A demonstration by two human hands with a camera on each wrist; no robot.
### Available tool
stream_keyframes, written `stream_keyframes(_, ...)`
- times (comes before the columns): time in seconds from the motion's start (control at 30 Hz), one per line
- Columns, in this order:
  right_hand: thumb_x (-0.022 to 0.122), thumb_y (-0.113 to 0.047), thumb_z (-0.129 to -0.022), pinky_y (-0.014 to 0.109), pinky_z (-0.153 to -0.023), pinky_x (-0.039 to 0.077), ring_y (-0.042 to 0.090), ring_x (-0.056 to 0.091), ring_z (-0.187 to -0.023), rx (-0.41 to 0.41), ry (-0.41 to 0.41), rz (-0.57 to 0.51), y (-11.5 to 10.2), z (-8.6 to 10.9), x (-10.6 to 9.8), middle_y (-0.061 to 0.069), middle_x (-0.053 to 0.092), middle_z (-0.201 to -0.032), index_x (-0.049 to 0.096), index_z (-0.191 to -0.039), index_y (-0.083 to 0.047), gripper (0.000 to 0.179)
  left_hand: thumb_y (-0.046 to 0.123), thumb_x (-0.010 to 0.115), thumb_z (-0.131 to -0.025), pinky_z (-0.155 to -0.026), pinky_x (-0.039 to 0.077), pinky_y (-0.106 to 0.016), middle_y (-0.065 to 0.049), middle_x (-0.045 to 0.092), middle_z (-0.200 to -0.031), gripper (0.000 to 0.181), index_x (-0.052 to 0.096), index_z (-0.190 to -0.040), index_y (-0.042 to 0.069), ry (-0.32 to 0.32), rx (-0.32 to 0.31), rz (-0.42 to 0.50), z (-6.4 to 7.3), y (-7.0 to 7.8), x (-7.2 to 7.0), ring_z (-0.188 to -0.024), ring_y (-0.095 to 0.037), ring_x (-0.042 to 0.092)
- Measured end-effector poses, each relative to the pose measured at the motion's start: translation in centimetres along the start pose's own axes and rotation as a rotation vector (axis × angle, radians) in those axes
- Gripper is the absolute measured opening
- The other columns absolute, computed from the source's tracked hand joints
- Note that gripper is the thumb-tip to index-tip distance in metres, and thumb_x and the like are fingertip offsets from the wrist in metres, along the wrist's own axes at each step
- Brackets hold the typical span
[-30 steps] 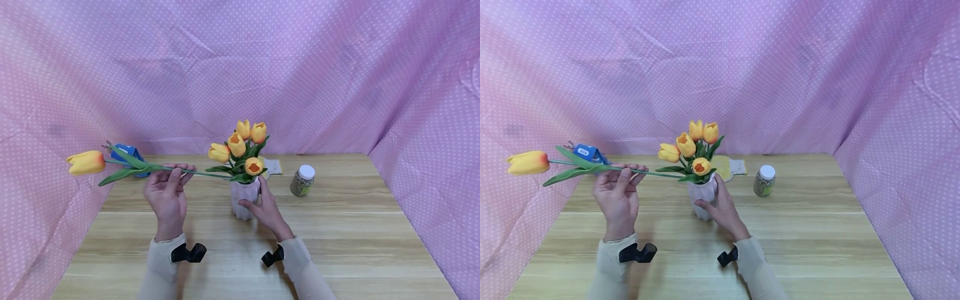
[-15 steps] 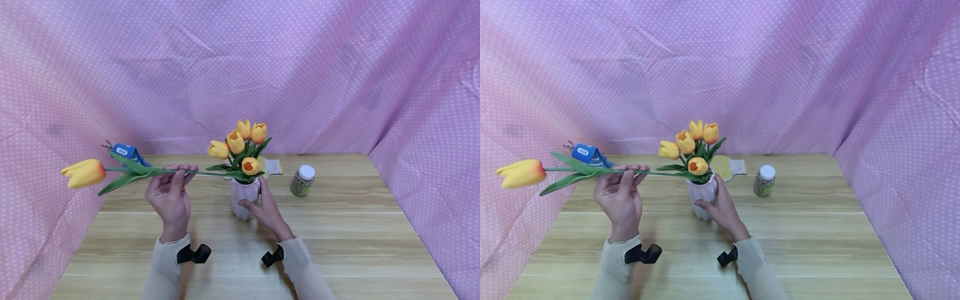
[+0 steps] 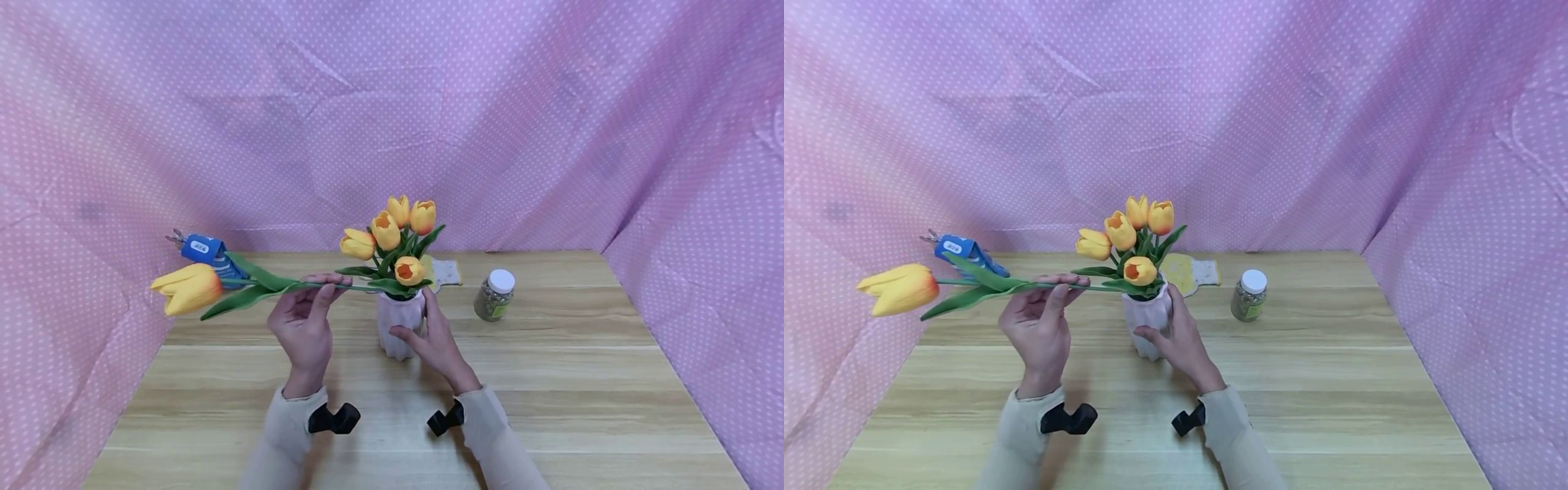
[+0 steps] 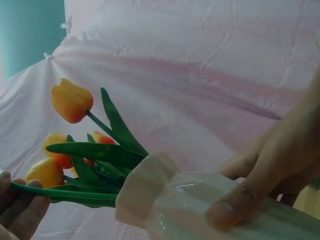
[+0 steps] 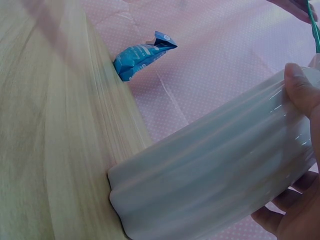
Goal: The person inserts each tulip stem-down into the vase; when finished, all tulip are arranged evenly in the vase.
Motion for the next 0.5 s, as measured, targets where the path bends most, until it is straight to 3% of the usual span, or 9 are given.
stream_keyframes(0.5, 0.079, -0.037, -0.086, 0.061, -0.118, 0.037, 0.03, 0.046, -0.142, -0.03, 0.001, -0.002, -0.2, 0.1, -0.1, 0.004, 0.045, -0.156, 0.021, -0.155, -0.036, 0.09, -0.021, 0.061, -0.087, -0.085, 0.063, -0.028, -0.002, 0.077, -0.1, 0.012, 0.059, -0.097, -0.026, -0.084, 0.002, -0.257, 1.1, -0.4, 1.5, -0.094, -0.015, 0.075)
Point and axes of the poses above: each hand's wrist, its own z-axis away from the middle knuckle, its own x-axis out of the palm, y = z × x, the point moved 7 cm from there along -z, towards the middle knuckle
